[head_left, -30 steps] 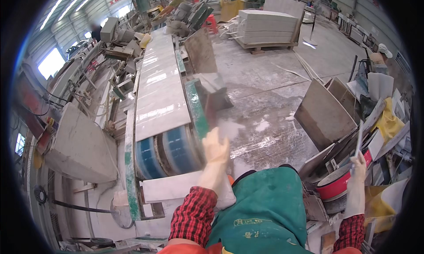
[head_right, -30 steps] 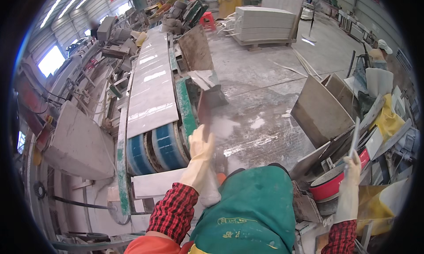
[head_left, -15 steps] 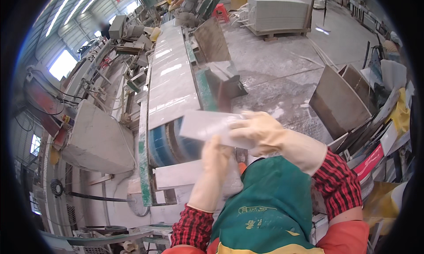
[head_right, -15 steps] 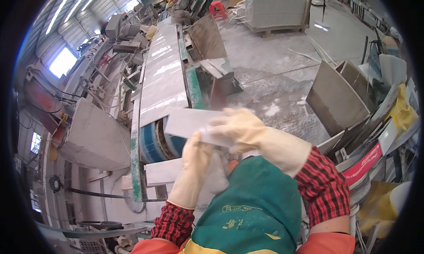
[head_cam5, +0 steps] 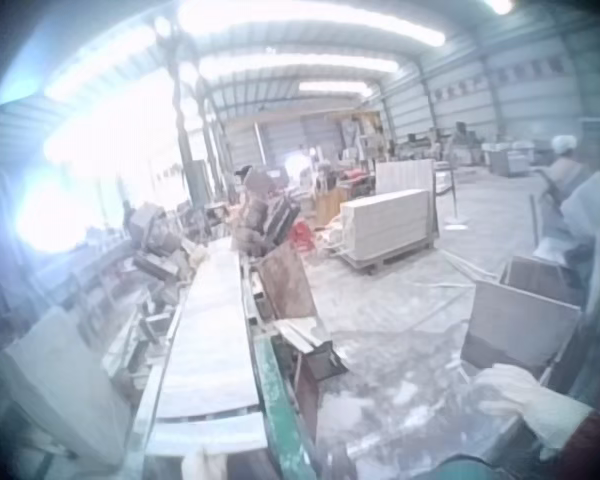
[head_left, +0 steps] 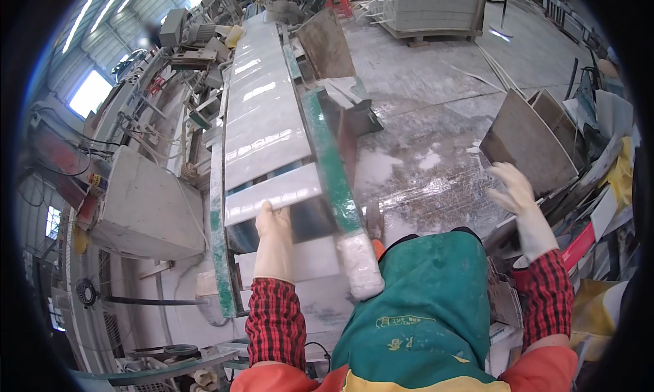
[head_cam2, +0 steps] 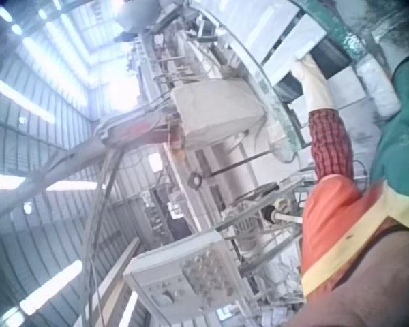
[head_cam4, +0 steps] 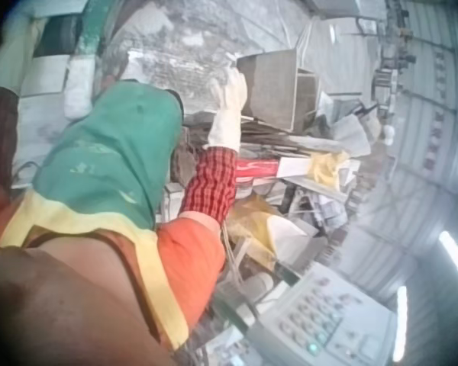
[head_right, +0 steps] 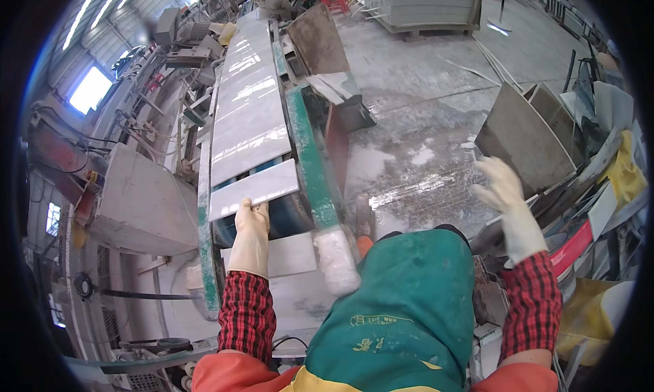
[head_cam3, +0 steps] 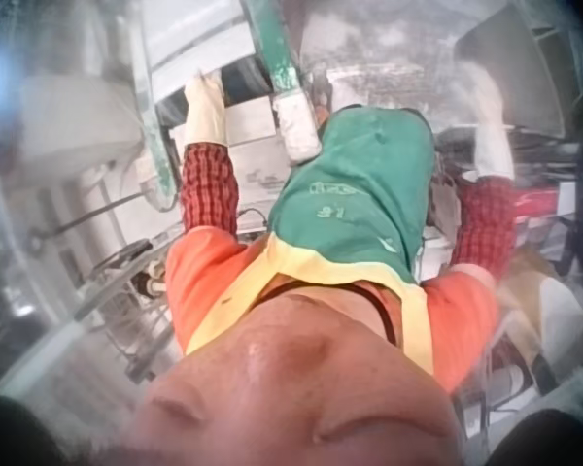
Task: The person repeatedly picks up rectangular panels from a conveyor belt and places them into a nearby bin. The person handles the panels one at a time, moving them from the moving belt to the collection area.
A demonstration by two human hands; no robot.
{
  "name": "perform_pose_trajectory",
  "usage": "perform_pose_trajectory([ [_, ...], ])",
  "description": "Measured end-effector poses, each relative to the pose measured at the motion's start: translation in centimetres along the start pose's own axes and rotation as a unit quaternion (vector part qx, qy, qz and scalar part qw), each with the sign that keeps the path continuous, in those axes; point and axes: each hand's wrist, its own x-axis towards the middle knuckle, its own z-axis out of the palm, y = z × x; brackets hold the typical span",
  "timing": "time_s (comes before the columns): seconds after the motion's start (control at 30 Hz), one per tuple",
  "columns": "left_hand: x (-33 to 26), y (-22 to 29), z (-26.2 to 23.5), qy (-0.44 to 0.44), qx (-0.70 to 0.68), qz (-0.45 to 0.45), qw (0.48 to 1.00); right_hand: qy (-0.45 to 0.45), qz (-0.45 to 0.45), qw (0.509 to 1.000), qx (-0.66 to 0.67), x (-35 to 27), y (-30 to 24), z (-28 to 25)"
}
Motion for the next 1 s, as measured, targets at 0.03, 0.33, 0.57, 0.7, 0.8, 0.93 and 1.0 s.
perform_pose_trajectory([
  [0.03, 1.1, -0.3, -0.5, -0.013, 0.003, 0.013, 1.0, 0.011, 0.058, 0.997, -0.045, -2.7, 2.3, -1.0],
  [0.33, 4.4, -0.5, 1.1, 0.021, 0.012, 0.0, 1.0, 0.109, 0.424, 0.884, -0.166, -25.1, 13.9, -4.5],
  [0.57, 1.8, 1.0, 2.5, 0.027, 0.072, -0.007, 0.997, 0.087, 0.457, 0.846, -0.26, -23.1, 9.9, -3.4],
  [0.7, -0.3, 2.3, 3.6, 0.034, 0.332, -0.04, 0.942, 0.098, 0.444, 0.849, -0.268, -24.8, 11.0, -2.9],
  [0.8, -1.0, 2.9, 3.5, 0.032, 0.426, -0.056, 0.902, 0.102, 0.439, 0.851, -0.271, -24.5, 10.1, -2.7],
  [0.93, 1.0, 3.7, 2.8, 0.079, 0.424, -0.086, 0.898, 0.103, 0.422, 0.854, -0.286, -23.8, 9.3, -2.6],
  [1.0, 1.0, 3.6, 3.2, 0.09, 0.424, -0.091, 0.897, 0.102, 0.424, 0.851, -0.293, -24.2, 9.1, -2.5],
])
